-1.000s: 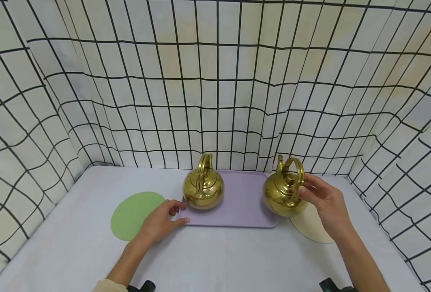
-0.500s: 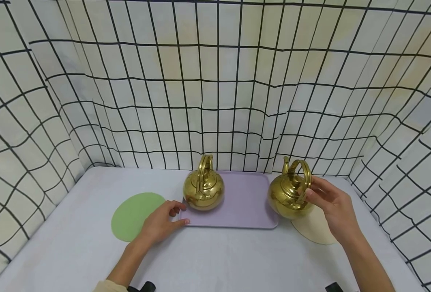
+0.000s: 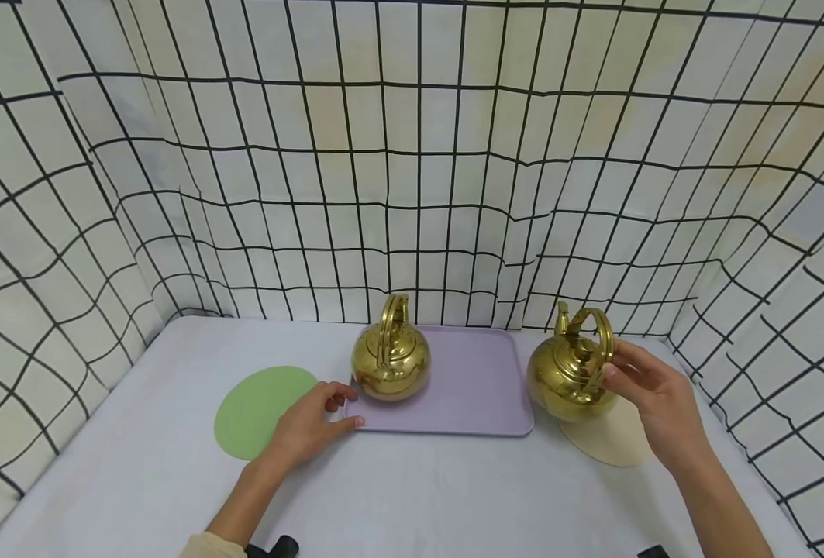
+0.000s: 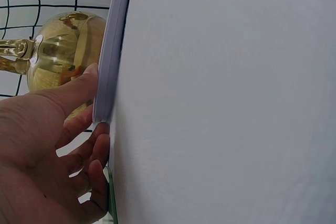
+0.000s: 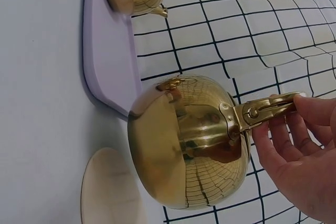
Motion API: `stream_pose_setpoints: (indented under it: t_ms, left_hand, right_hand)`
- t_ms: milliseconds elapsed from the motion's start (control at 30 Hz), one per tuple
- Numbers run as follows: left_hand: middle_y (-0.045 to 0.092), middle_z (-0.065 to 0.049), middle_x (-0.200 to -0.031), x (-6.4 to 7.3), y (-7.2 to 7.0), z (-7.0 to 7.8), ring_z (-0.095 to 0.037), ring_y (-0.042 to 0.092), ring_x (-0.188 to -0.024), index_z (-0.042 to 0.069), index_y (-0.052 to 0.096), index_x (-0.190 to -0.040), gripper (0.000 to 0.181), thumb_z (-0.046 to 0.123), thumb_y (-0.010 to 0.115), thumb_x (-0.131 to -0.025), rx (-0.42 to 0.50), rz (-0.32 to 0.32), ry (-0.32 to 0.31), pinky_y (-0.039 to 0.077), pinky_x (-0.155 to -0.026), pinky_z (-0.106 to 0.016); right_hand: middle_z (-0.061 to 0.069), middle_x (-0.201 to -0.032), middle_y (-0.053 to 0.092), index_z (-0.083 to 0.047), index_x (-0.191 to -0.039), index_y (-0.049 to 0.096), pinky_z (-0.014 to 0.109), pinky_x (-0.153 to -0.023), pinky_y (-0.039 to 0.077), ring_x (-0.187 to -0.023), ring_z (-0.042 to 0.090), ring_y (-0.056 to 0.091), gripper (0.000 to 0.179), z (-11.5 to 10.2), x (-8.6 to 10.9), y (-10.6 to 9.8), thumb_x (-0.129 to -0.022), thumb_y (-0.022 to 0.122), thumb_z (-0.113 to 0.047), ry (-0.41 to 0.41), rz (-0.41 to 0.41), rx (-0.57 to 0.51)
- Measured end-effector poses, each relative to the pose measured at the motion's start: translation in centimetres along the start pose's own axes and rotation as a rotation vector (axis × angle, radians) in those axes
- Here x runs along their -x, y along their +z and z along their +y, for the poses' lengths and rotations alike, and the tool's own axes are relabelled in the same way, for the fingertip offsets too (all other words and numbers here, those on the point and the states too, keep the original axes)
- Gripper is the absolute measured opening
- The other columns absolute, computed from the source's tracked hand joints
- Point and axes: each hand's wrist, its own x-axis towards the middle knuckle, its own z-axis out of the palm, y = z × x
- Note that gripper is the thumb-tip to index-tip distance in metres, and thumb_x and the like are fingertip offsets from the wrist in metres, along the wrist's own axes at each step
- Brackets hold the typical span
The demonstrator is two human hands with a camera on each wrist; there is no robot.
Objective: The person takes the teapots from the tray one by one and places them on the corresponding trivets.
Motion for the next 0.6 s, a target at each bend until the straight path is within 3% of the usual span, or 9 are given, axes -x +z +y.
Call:
stream_pose_setpoints:
  t_ms: [600]
  left_hand:
    - [0.069,-0.002,-0.115,0.1,-0.1,0.0,-0.02,0.065,-0.109,0.019,0.071,-0.121,0.039,0.035,0.084,-0.088,0.002,-0.002,-0.001,0.055,-0.093,-0.046]
  right_hand:
    - [-0.014,-0.117,0.073,-0.002,-0.144,0.058,0.009,-0.09,0.054,-0.109,-0.005,0.07,0.045,0.3,0.3,-1.9,-0.1,0.067,-0.005,-0.015,0.0,-0.063]
